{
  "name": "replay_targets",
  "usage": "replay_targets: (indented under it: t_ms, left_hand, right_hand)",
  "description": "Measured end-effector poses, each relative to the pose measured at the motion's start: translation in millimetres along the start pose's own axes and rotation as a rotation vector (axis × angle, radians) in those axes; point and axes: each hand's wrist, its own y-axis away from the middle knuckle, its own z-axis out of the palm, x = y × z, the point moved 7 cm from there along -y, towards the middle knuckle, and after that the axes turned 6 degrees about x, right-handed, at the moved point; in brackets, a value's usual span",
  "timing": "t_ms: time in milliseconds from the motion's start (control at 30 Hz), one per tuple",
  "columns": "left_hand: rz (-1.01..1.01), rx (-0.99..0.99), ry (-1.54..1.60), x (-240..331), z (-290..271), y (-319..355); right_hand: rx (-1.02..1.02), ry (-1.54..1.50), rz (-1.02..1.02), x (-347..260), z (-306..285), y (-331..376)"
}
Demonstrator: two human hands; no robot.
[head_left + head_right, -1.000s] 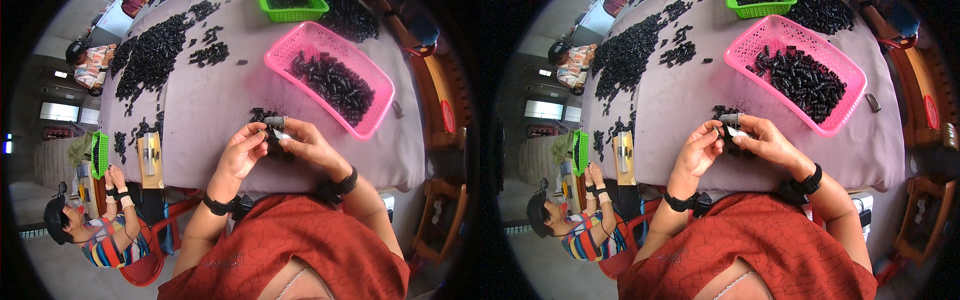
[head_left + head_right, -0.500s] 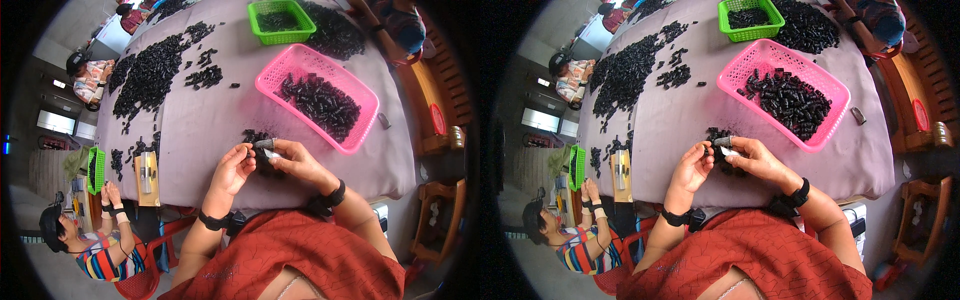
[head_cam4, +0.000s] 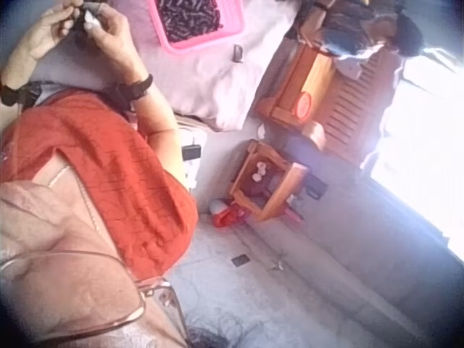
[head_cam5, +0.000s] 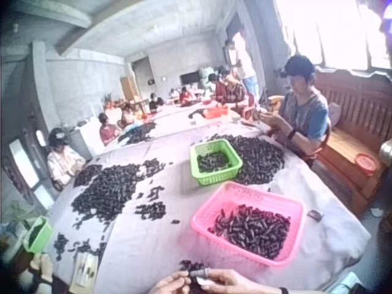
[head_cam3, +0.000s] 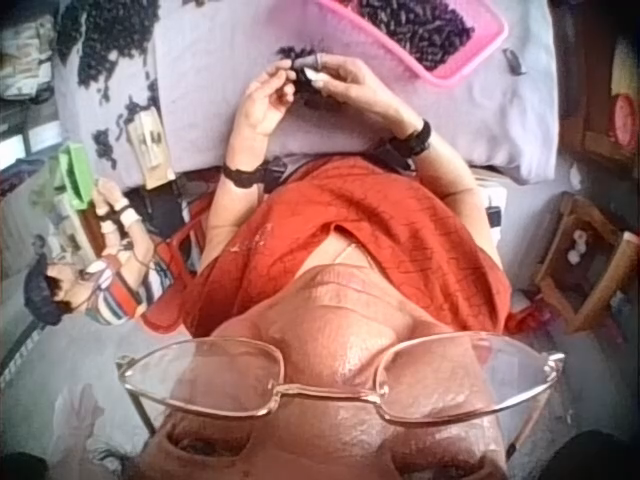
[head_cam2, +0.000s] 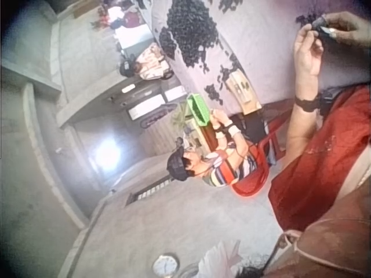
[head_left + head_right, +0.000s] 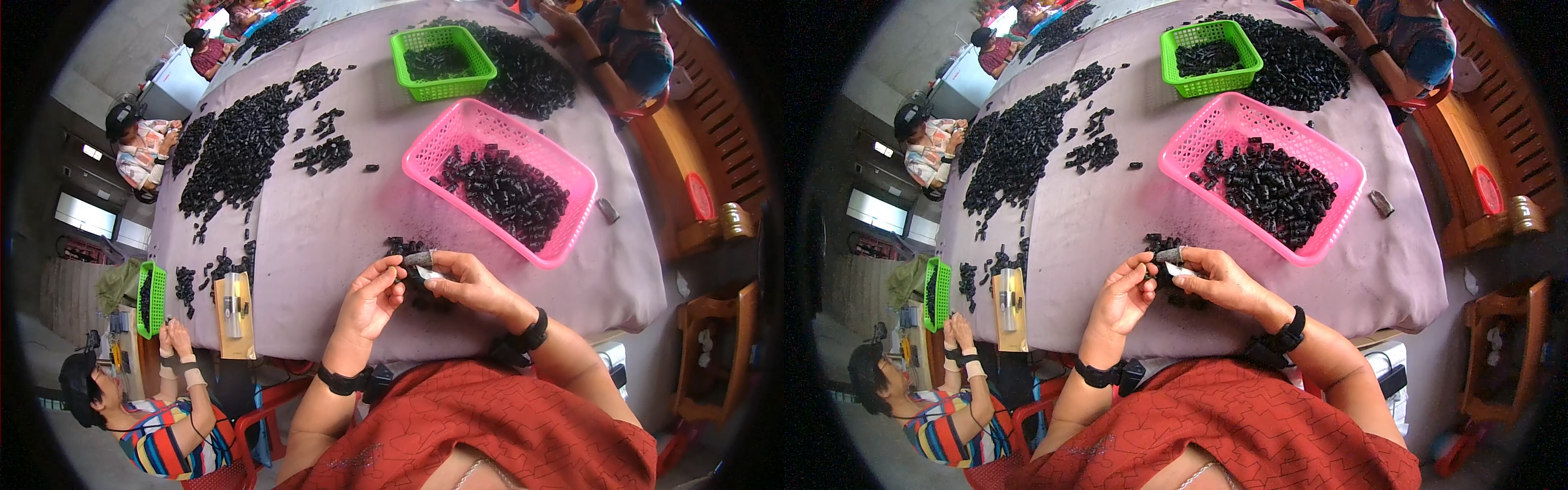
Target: Manually assemble small black plastic components used in shoe manufacturing by fitting pieces together.
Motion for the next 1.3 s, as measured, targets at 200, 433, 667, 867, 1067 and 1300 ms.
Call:
replay_targets:
  t_ms: [200, 433, 667, 867, 1067, 1300]
  left_hand:
    - [-0.025, 0.030, -0.020, 1.7, 7.5, 3.8]
    - [0.002, 0.007, -0.038, -9.0, 9.7, -4.8]
    - [-0.005, -0.023, -0.035, -11.5, 20.0, -5.9]
    - [-0.019, -0.029, 0.038, -12.4, 12.5, -8.6]
    - [-0.039, -0.079, 0.058, -12.7, 16.5, -8.9]
    - [-0.037, -0.084, 0.035, -13.3, 18.4, -8.8]
  right_hand:
    - [0.026, 0.006, -0.012, -0.5, -0.5, -0.6]
    - [-0.036, 0.007, -0.028, -8.2, 5.9, 2.0]
    - [-0.102, -0.021, -0.007, 2.9, 7.3, 0.3]
    - [-0.095, -0.032, -0.001, 3.6, 7.8, 0.2]
    - [-0.111, -0.011, 0.047, 2.0, 5.9, -1.2]
    - [-0.066, 0.022, 0.021, 7.2, 4.1, -1.7]
